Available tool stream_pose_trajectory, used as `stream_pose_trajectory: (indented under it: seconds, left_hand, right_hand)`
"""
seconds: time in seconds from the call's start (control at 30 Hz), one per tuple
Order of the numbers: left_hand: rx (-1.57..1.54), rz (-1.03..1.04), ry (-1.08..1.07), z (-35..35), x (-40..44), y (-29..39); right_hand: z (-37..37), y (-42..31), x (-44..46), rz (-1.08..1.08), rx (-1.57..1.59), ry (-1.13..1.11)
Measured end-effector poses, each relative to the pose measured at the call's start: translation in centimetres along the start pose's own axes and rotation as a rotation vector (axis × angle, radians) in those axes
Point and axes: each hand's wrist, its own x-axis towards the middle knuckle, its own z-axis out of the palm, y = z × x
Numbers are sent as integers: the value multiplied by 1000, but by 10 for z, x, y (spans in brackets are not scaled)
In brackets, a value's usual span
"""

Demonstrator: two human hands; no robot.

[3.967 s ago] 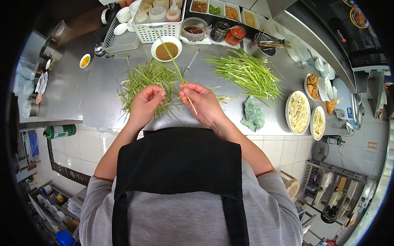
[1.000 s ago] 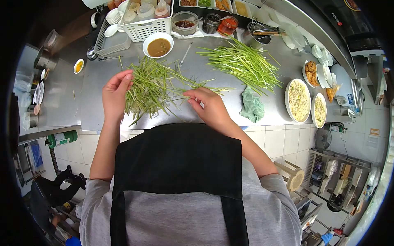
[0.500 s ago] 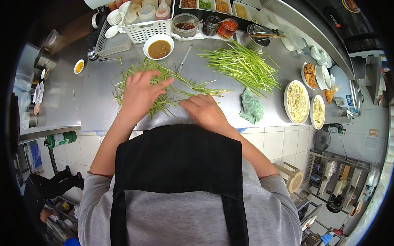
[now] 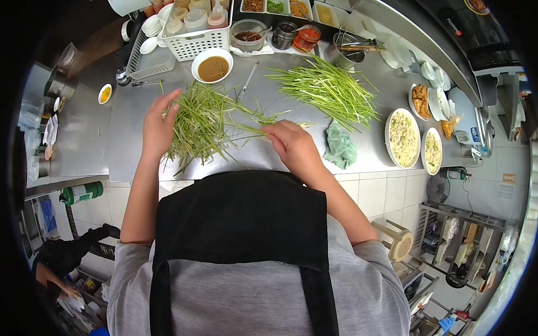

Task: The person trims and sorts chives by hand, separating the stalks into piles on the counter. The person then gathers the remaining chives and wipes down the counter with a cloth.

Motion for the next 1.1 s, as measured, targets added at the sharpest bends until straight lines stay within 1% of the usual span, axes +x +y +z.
stream_pose_trajectory:
  seconds: [0.07,0.1,0.17,0.2,0.27,0.3,0.37,0.4,0.47,0.5,0.57,0.6,0.63,0.7,0.73,0.77,0.8,0.83,0.87,0.93,0.97,1.0,1.03,1.07,1.1]
  left_hand:
    - [975,411,368,4,-11,-1]
    - [974,416,369,8,-14,2]
    - [714,559,320,19,-19,13]
    - [714,555,324,26,-23,21]
    - [793,812,148,35,-30,35]
    - [792,808,154,36,-29,33]
    - [811,734,-56,37,-23,28]
    - [809,738,-55,37,-23,27]
    - [626,607,-142,36,-23,25]
    - [623,614,-147,35,-20,22]
    - [-252,125,-114,31,-14,13]
    - [-193,59,-88,23,-11,17]
    - [-191,56,-95,19,-10,15]
    - [138,84,-32,11,-7,11]
    - [591,414,120,8,-7,2]
    - [591,416,121,9,-7,-2]
    - [760,428,234,10,-8,-5]
    - [928,436,346,11,-9,-9]
    - [930,432,343,11,-10,-14]
    - [807,273,178,10,-11,-24]
    - [808,270,176,10,-11,-14]
    - [670,-14,42,11,-10,4]
    - [593,-155,-27,10,-11,5]
    - [526,-300,-87,9,-12,6]
    - [514,-129,-6,10,-13,-4]
  right_hand:
    - [-7,-2,4,52,-21,39]
    - [-8,-1,5,52,-23,43]
    - [-9,1,6,36,-34,52]
    - [-9,1,6,33,-34,49]
    - [-8,1,7,4,-56,39]
    - [-8,1,7,0,-57,35]
    - [-9,0,6,-14,-41,28]
    - [-10,2,5,-14,-45,32]
    - [-14,12,1,0,-100,9]
    - [-18,19,0,5,-105,15]
    - [-34,45,3,29,-142,113]
    - [-47,71,3,95,-216,121]
    - [-62,98,4,160,-288,129]
    - [-87,122,7,206,-847,281]
    - [-88,125,4,210,-848,283]
    - [-89,125,5,310,-979,309]
    - [-87,125,7,410,-1106,332]
    - [-76,121,10,369,-1013,261]
    - [-58,116,13,331,-921,188]
    - [-9,115,8,184,-596,-115]
    - [16,96,4,168,-435,-145]
    - [31,71,7,177,-460,-272]
    - [46,63,4,158,-462,-257]
    - [62,67,1,130,-471,-185]
    - [70,66,1,104,-482,-112]
